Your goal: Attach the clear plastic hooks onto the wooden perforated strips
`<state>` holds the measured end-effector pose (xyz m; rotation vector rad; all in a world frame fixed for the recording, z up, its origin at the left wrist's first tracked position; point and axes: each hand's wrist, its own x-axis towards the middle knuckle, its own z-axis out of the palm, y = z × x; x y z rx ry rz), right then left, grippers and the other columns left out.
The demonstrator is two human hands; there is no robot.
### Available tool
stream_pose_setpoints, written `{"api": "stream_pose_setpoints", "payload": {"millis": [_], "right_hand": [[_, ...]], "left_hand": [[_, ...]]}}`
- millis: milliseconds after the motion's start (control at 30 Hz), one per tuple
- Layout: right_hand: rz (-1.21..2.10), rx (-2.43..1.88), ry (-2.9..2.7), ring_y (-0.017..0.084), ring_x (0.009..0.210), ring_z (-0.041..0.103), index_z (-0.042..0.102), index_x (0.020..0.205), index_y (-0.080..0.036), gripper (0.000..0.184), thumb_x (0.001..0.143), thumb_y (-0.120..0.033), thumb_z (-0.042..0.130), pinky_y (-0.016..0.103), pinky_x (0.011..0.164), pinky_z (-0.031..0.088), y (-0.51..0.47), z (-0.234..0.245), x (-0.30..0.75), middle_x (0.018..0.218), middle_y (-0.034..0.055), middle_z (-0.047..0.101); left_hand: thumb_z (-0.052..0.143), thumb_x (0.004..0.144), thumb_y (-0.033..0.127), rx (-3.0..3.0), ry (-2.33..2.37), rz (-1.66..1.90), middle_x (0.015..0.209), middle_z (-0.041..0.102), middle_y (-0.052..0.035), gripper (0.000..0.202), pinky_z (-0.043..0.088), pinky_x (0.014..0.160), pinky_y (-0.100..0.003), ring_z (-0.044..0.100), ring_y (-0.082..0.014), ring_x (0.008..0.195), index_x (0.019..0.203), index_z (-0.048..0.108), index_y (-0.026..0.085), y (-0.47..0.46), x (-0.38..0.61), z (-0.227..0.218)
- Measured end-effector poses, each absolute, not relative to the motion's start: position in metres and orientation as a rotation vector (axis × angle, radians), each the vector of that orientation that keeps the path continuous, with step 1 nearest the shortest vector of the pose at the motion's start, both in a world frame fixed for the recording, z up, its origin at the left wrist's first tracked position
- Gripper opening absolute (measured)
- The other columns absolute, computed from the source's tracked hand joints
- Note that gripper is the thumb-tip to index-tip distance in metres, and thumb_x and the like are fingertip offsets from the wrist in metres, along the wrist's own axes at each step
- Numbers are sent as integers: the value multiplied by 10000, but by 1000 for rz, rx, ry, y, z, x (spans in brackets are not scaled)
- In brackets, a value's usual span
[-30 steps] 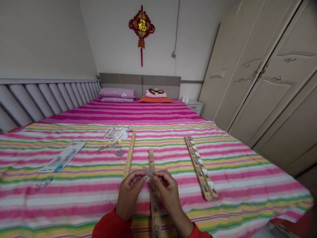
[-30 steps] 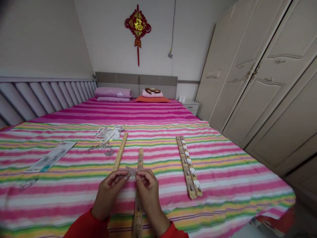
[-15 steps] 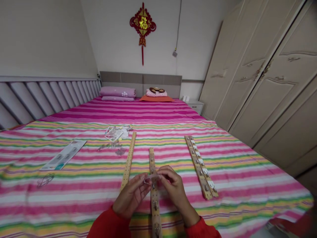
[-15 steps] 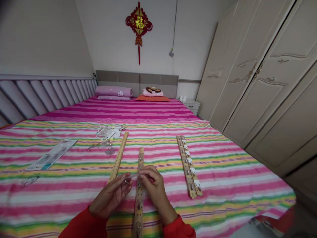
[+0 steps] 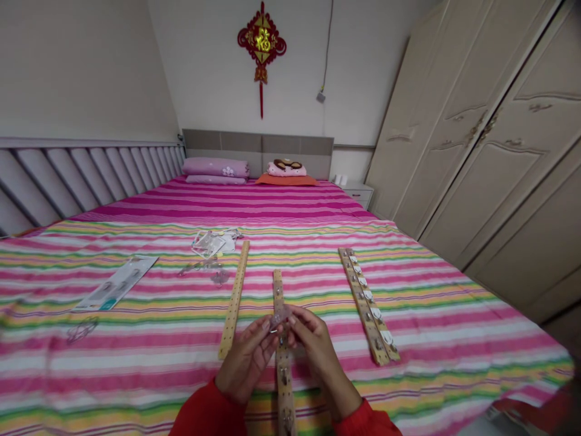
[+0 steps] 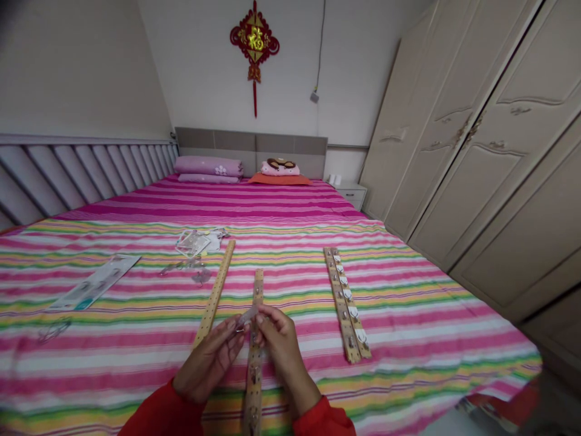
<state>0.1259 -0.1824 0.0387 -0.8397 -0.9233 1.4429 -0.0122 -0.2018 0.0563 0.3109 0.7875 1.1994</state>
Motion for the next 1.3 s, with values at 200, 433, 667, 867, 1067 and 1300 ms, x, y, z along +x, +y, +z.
{"api": "stream_pose_setpoints", "payload": {"millis": [200, 433, 667, 867, 1067, 1300], "right_hand": [[1482, -840, -887, 73, 398, 428, 698, 771, -165, 278, 629, -391, 776, 210, 423, 318, -176, 39, 123, 515, -25, 597], [1462, -894, -911, 86, 407, 453, 694, 719, -166, 262, 626, -396, 780, 213, 428, 341, -168, 40, 129, 476, -31, 584], [1455, -940, -1056, 97, 438, 519, 705, 676, -139, 314, 595, -431, 786, 221, 465, 404, -144, 30, 139, 483, -6, 614], [1420, -958, -966, 110, 433, 546, 680, 694, -152, 343, 500, -397, 821, 221, 442, 422, -104, 30, 135, 498, -12, 634], [1339, -975, -976, 102, 410, 514, 661, 617, -155, 229, 529, -338, 767, 227, 443, 405, -52, 27, 125, 460, -19, 611], [1275, -1031, -961, 100, 377, 464, 649, 566, -172, 150, 513, -292, 722, 235, 410, 360, -11, 11, 117, 426, -39, 576]], "left_hand": [[512, 848, 92, 125, 752, 1108, 809, 705, -59, 133, 550, 702, -162, 687, -104, 759, 871, 643, 110, -197, -5, 49], [674, 750, 318, 339, 894, 1000, 843, 710, -79, 184, 515, 650, -219, 678, -147, 749, 797, 649, 142, -191, -5, 38], [741, 612, 452, 932, 1089, 1217, 741, 672, -34, 371, 470, 651, -231, 604, -128, 682, 804, 667, 143, -165, -12, 36], [771, 511, 466, 970, 1158, 1206, 689, 652, -24, 427, 477, 606, -255, 591, -130, 612, 761, 657, 138, -125, -13, 43], [763, 461, 450, 1005, 1209, 1266, 556, 580, 21, 400, 403, 535, -218, 518, -91, 522, 664, 633, 132, -70, -13, 36], [751, 463, 379, 995, 1263, 1272, 496, 552, 38, 326, 352, 496, -213, 475, -80, 474, 628, 624, 128, -27, -13, 19]]}}
